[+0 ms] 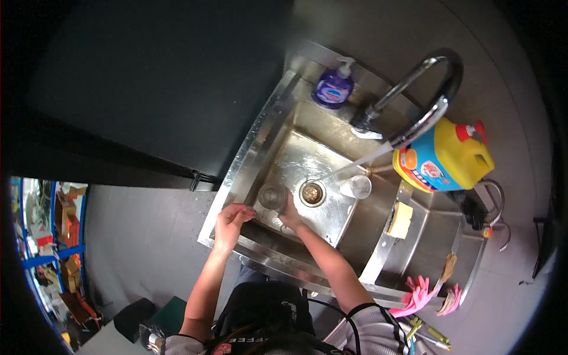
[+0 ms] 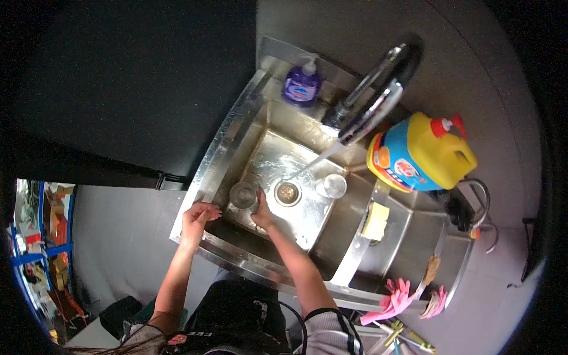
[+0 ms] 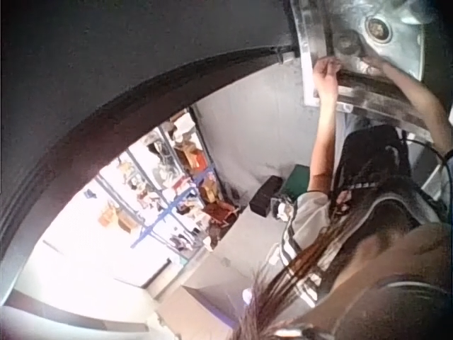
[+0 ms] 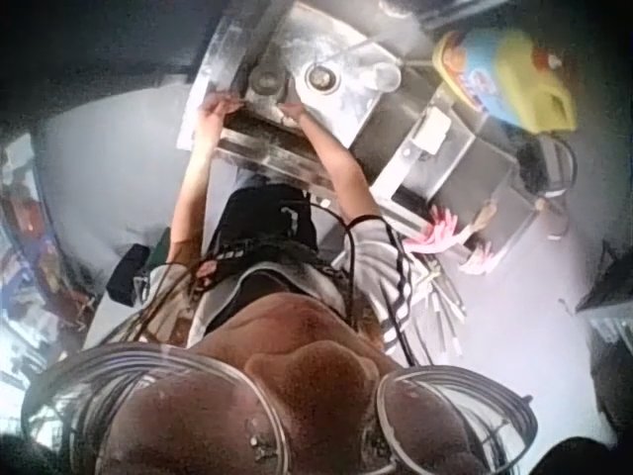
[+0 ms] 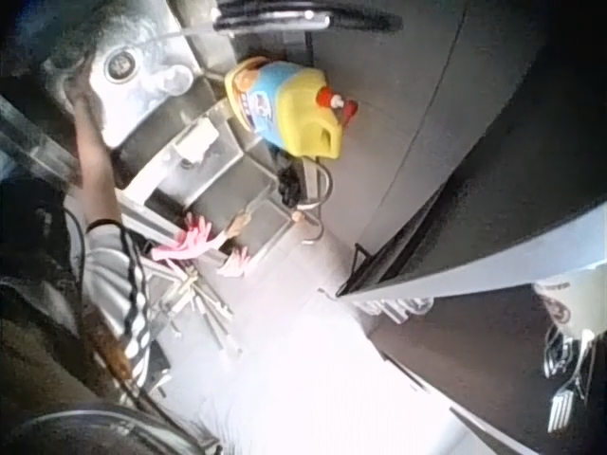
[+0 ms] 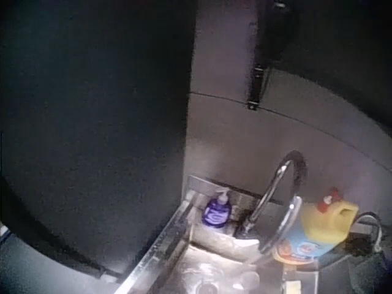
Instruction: Washing various dishes and glassware in a commercial kitchen sink.
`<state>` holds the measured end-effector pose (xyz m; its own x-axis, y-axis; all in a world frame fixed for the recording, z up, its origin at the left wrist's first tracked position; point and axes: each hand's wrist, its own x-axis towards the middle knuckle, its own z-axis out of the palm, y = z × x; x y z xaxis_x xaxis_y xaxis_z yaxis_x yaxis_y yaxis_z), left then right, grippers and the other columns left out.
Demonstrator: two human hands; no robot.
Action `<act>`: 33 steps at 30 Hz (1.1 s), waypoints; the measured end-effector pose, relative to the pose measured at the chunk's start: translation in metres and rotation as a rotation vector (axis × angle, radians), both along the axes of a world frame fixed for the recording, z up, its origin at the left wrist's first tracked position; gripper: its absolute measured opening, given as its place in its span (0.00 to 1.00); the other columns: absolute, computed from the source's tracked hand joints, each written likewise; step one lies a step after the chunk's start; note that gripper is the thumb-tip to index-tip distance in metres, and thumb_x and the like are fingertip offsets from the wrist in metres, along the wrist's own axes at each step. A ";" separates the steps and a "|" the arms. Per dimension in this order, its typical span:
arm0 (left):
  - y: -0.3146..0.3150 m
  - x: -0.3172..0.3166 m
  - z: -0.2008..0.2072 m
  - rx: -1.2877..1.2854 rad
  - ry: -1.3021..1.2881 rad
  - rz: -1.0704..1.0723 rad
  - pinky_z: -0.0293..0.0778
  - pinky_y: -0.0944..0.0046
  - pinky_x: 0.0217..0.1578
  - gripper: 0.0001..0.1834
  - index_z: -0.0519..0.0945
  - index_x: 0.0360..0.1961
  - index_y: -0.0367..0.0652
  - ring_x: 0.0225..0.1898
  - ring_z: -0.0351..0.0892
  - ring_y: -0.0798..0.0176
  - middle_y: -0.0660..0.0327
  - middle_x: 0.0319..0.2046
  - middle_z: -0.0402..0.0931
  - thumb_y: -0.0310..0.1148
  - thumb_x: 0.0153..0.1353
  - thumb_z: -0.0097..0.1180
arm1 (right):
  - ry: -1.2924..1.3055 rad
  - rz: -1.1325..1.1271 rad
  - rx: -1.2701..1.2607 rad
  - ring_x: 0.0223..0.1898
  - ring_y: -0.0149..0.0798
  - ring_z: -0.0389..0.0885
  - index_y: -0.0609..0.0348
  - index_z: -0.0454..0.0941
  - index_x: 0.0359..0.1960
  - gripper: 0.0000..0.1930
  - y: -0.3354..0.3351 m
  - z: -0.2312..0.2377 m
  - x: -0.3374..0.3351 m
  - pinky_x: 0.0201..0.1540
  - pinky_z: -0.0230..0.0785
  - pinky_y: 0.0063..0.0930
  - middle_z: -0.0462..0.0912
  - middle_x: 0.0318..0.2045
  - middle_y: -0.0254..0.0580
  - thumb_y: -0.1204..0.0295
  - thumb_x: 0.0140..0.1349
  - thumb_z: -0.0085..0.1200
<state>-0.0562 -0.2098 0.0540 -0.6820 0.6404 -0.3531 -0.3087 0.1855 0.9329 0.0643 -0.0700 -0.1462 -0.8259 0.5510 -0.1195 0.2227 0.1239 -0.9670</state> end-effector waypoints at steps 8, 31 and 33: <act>0.007 0.008 0.011 -0.036 -0.029 0.036 0.70 0.69 0.36 0.08 0.71 0.32 0.29 0.32 0.75 0.65 0.56 0.28 0.74 0.26 0.56 0.43 | -0.083 -1.343 -0.077 0.51 0.42 0.58 0.63 0.44 0.52 0.44 0.113 0.002 0.060 0.54 0.51 0.31 0.56 0.50 0.51 0.79 0.34 0.63; 0.038 0.014 0.034 0.013 -0.004 -0.057 0.70 0.70 0.35 0.09 0.71 0.33 0.29 0.31 0.74 0.65 0.55 0.27 0.74 0.26 0.57 0.44 | -0.098 -0.815 -0.382 0.23 0.32 0.67 0.59 0.69 0.33 0.23 0.117 0.062 -0.042 0.26 0.63 0.25 0.69 0.22 0.35 0.60 0.38 0.62; 0.036 0.012 0.036 0.020 0.005 -0.061 0.70 0.69 0.35 0.09 0.71 0.33 0.30 0.31 0.75 0.65 0.55 0.27 0.74 0.26 0.57 0.44 | 0.130 -0.796 -0.730 0.18 0.31 0.67 0.59 0.67 0.36 0.24 0.126 0.068 -0.031 0.21 0.63 0.23 0.68 0.17 0.33 0.59 0.41 0.59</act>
